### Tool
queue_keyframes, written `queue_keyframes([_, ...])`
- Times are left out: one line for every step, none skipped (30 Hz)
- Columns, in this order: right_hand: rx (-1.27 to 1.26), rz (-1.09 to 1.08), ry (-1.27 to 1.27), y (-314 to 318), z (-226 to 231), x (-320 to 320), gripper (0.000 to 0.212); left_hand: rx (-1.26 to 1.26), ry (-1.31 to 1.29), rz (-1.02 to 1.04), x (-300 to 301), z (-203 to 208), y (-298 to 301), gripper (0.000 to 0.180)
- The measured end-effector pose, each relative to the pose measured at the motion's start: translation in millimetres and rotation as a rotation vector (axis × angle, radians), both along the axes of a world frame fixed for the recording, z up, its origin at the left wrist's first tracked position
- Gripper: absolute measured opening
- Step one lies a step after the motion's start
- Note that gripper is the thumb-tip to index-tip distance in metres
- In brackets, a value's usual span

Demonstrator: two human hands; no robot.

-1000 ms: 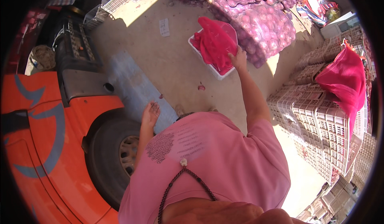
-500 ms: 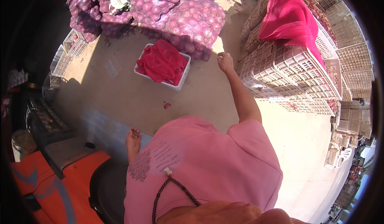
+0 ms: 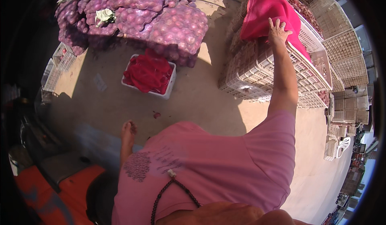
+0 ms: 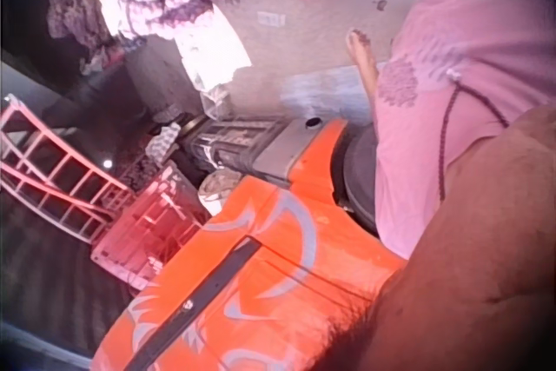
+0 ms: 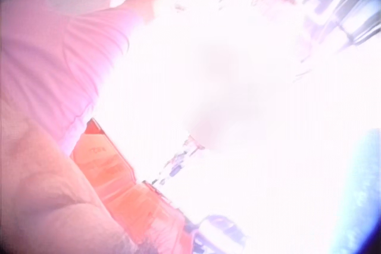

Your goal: The person handles pink mesh bags by hand, picks up a hooked blade tool, and walks among large purple sacks of onions near a truck. They move toward a white crate containing more mesh bags.

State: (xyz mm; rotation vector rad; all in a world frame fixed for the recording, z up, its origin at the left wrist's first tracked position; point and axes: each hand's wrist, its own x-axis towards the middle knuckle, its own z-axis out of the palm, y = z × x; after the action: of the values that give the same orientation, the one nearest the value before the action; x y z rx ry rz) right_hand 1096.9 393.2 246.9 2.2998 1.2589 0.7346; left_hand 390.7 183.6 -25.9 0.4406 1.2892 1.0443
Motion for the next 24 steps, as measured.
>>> queue_keyframes([-0.054,-0.007,-0.01,3.0,0.5,6.4,0.054,-0.029,0.032,0.014,3.0,8.2,-2.4,0.017])
queue_keyframes([-0.084,-0.009,-0.035,7.8,1.6,9.0,0.053,-0.06,0.063,0.028,6.5,20.3,-4.8,0.017])
queue_keyframes([-0.113,-0.012,-0.06,13.0,3.2,10.2,0.053,-0.091,0.093,0.041,9.2,25.8,-6.6,0.017])
queue_keyframes([-0.145,-0.014,-0.078,16.4,2.3,8.6,0.052,-0.098,0.098,0.05,5.9,26.1,-10.5,0.017])
queue_keyframes([-0.135,0.04,-0.126,18.5,4.9,6.7,0.04,-0.105,0.103,0.059,0.1,25.3,-15.6,0.018])
queue_keyframes([-0.154,0.012,-0.096,22.9,10.9,5.3,0.034,-0.113,0.106,0.067,-5.5,24.1,-20.8,0.018])
queue_keyframes([-0.173,-0.013,-0.064,29.4,17.3,3.7,0.029,-0.11,0.094,0.078,-10.8,22.6,-26.3,0.018])
queue_keyframes([-0.194,-0.039,-0.033,34.3,20.9,2.3,0.027,-0.108,0.08,0.089,-16.0,19.7,-31.8,0.018])
queue_keyframes([-0.152,-0.003,-0.018,35.5,21.2,1.9,0.024,-0.106,0.066,0.099,-21.5,16.7,-37.0,0.018])
queue_keyframes([-0.124,-0.019,0.012,33.9,21.5,7.2,0.025,-0.105,0.058,0.097,-24.1,14.3,-40.6,0.018])
queue_keyframes([-0.097,-0.036,0.042,32.4,21.6,12.9,0.025,-0.104,0.05,0.093,-26.7,12.2,-43.7,0.018])
queue_keyframes([-0.069,-0.055,0.073,28.8,21.3,19.1,0.025,-0.103,0.043,0.087,-29.4,10.8,-45.5,0.018])
queue_keyframes([-0.045,-0.009,0.057,25.5,22.1,21.5,0.025,-0.111,0.041,0.075,-32.2,8.1,-48.1,0.018])
queue_keyframes([-0.02,0.034,0.043,19.7,22.2,24.7,0.026,-0.118,0.04,0.061,-34.8,6.3,-49.6,0.018])
queue_keyframes([0.006,0.074,0.03,11.9,21.4,30.4,0.027,-0.124,0.04,0.044,-37.4,5.6,-50.3,0.018])
queue_keyframes([0.036,0.114,0.015,3.5,23.0,38.9,0.03,-0.148,0.053,0.043,-39.2,5.8,-51.1,0.018])
queue_keyframes([0.027,0.17,-0.031,-2.2,26.2,52.5,0.033,-0.168,0.062,0.037,-38.2,5.5,-49.7,0.019])
queue_keyframes([0.039,0.18,-0.041,-11.9,30.2,63.9,0.034,-0.187,0.072,0.03,-36.9,4.9,-47.0,0.019])
queue_keyframes([0.046,0.208,-0.055,-20.3,41.8,58.3,0.035,-0.167,0.045,0.043,-37.6,-1.0,-47.3,0.019])
queue_keyframes([0.048,0.232,-0.062,-33.1,52.1,52.5,0.036,-0.153,0.026,0.053,-40.3,-4.3,-45.9,0.019])
queue_keyframes([0.085,0.239,-0.08,-48.2,65.8,43.5,0.038,-0.139,0.006,0.064,-40.7,-8.5,-44.8,0.02])
queue_keyframes([0.134,0.234,-0.078,-67.5,75.0,60.9,0.037,-0.133,0.001,0.025,-36.3,-10.1,-38.3,0.02])
queue_keyframes([0.16,0.186,-0.115,-87.0,86.9,57.3,0.038,-0.13,0.002,-0.005,-32.5,-9.1,-31.3,0.019])
queue_keyframes([0.22,0.242,-0.198,-104.1,86.3,80.5,0.041,-0.126,0.001,-0.035,-28.6,-7.6,-26.4,0.019])
